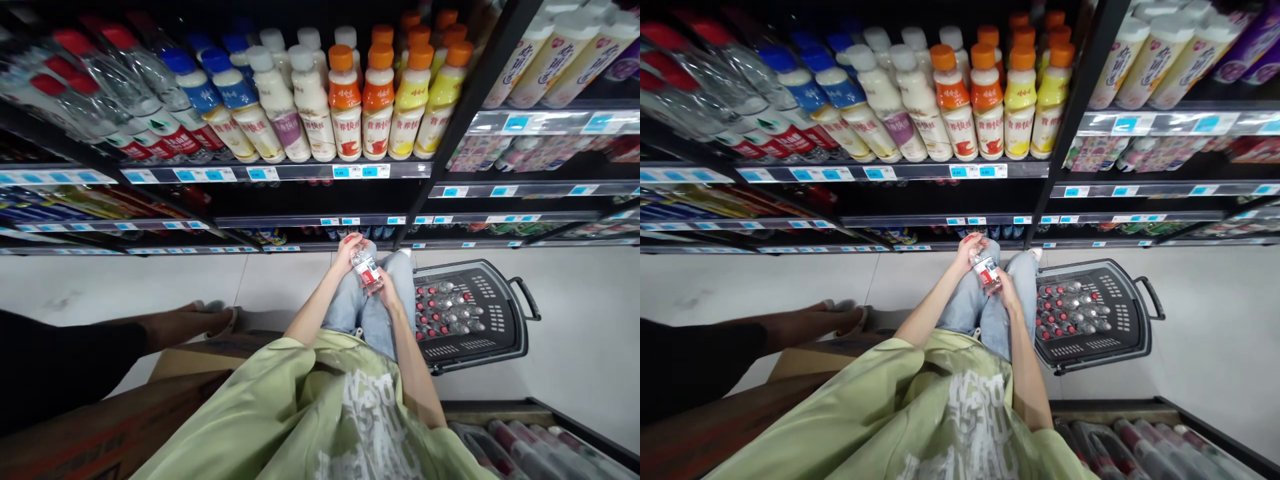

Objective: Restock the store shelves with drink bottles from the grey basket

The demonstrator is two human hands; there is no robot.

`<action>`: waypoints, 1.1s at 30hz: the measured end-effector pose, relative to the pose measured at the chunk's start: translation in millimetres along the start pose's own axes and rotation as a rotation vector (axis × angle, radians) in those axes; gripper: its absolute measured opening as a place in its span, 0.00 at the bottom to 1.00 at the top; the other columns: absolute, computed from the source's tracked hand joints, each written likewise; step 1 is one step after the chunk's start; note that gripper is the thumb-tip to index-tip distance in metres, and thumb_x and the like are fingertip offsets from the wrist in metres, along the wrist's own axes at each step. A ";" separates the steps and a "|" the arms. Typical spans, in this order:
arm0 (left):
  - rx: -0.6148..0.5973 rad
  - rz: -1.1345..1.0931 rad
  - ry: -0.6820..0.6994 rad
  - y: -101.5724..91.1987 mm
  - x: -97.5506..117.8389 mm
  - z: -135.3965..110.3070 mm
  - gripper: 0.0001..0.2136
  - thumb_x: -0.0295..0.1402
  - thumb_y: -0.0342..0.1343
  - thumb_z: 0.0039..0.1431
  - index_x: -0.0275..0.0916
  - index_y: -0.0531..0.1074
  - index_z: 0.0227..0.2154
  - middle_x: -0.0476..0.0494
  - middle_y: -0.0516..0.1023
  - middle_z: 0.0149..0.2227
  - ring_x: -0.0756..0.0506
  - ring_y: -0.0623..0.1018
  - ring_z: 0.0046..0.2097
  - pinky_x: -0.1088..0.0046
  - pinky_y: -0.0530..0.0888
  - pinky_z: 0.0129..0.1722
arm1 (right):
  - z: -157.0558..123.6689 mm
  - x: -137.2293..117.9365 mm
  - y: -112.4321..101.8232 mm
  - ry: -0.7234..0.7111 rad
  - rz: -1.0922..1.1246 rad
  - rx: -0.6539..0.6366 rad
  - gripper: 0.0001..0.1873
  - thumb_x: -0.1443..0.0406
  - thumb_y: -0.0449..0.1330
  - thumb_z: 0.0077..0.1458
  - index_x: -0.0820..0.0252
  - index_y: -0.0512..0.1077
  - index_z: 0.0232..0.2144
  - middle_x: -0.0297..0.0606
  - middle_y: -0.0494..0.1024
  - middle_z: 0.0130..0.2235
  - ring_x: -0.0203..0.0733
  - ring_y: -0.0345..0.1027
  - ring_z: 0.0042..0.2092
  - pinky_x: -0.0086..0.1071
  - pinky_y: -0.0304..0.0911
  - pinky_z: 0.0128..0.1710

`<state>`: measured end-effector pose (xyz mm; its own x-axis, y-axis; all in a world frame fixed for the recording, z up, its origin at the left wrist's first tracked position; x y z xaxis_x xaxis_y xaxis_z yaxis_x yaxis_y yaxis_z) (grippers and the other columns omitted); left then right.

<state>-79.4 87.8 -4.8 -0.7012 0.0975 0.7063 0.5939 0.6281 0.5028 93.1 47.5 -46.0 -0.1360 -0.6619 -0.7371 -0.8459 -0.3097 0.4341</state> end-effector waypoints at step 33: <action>-0.076 0.095 -0.022 -6.9 -2.7 4.2 0.21 0.40 0.82 0.40 0.37 0.81 0.35 0.42 0.85 0.28 0.39 0.87 0.36 0.61 0.81 0.45 | -13.7 -3.9 -0.6 0.017 -0.089 -0.093 0.34 0.36 0.74 0.46 0.58 0.81 0.38 0.41 0.84 0.29 0.49 0.75 0.25 0.40 0.74 0.26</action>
Point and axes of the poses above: each hand's wrist, its own z-axis towards the middle knuckle, its own y-axis out of the palm, x = y × z, the point moved 1 cm from there along z, towards the middle knuckle
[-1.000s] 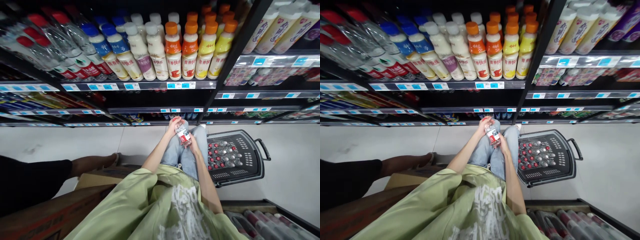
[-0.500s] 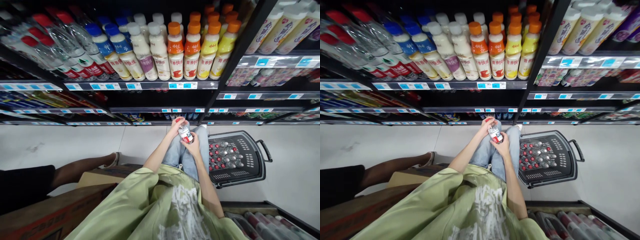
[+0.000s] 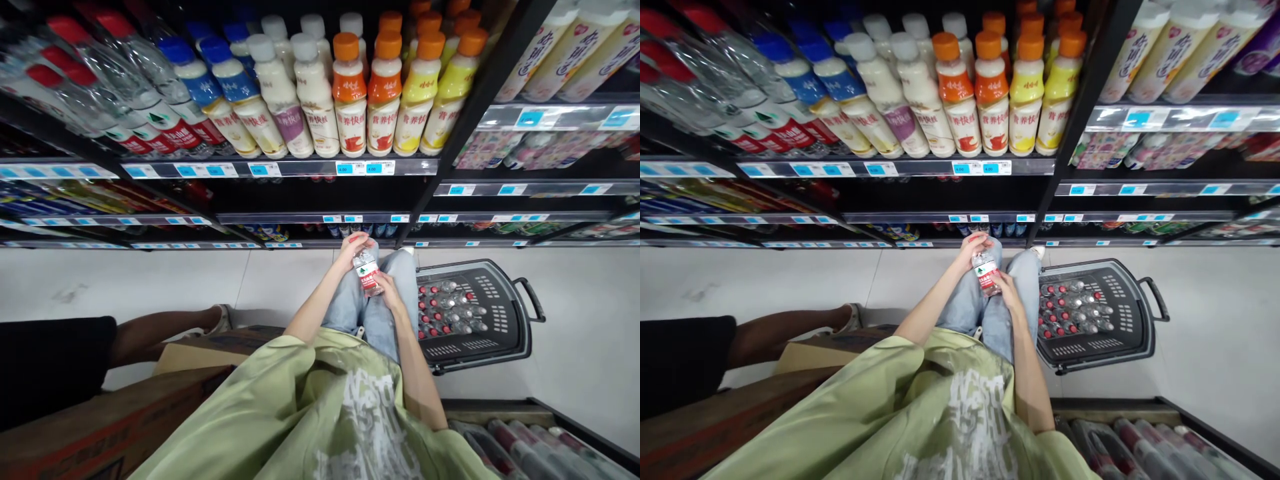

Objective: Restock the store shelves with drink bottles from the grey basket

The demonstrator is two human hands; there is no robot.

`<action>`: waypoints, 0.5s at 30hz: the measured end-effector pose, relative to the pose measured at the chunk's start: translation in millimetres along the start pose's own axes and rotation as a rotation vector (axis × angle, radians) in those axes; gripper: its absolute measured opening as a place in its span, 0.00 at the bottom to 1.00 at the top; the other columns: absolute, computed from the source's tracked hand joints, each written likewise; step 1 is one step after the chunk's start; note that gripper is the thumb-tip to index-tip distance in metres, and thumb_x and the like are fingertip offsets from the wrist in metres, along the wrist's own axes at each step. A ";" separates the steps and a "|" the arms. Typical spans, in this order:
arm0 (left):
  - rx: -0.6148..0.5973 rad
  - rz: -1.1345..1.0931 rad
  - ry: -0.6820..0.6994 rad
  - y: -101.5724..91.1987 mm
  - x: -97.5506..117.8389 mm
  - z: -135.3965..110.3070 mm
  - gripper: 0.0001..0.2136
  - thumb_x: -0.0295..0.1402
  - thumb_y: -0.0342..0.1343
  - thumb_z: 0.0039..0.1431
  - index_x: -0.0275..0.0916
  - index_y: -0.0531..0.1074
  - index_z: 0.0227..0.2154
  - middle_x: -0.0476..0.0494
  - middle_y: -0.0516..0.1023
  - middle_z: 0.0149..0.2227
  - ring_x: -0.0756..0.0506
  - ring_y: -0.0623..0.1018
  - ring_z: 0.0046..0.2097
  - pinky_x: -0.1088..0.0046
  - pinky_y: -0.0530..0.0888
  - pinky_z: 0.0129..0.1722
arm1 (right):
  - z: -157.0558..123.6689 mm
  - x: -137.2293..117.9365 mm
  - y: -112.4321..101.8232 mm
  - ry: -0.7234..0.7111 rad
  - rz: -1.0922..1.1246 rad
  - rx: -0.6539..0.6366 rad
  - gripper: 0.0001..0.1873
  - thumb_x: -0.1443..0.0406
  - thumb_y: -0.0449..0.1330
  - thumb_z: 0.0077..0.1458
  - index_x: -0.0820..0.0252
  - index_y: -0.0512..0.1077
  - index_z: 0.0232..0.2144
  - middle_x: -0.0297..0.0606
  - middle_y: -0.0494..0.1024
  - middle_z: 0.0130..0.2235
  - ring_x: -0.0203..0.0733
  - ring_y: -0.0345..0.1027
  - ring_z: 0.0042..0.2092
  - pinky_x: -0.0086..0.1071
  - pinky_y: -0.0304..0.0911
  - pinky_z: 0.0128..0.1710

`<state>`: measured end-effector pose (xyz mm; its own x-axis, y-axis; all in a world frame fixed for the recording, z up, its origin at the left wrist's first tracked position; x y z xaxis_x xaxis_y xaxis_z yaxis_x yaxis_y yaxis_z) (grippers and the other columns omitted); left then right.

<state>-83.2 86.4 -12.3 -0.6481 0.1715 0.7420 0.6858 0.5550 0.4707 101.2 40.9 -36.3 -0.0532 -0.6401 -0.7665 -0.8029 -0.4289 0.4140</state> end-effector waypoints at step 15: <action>-0.026 0.041 0.040 6.6 -0.6 -1.3 0.19 0.40 0.82 0.43 0.39 0.80 0.34 0.50 0.76 0.21 0.38 0.87 0.36 0.61 0.80 0.44 | -2.9 7.8 0.5 -0.287 -0.240 0.270 0.43 0.49 0.84 0.39 0.54 0.74 0.54 0.43 0.82 0.53 0.51 0.78 0.50 0.43 0.79 0.51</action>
<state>-77.8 88.9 -9.1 -0.6059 0.1609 0.7791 0.7203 0.5268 0.4514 102.1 33.9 -40.6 0.0213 -0.3239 -0.9458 -0.9365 -0.3377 0.0945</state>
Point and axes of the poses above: each hand's wrist, its own z-axis towards the middle knuckle, its own y-axis out of the palm, x = y × z, the point moved 1 cm from there along z, towards the middle knuckle
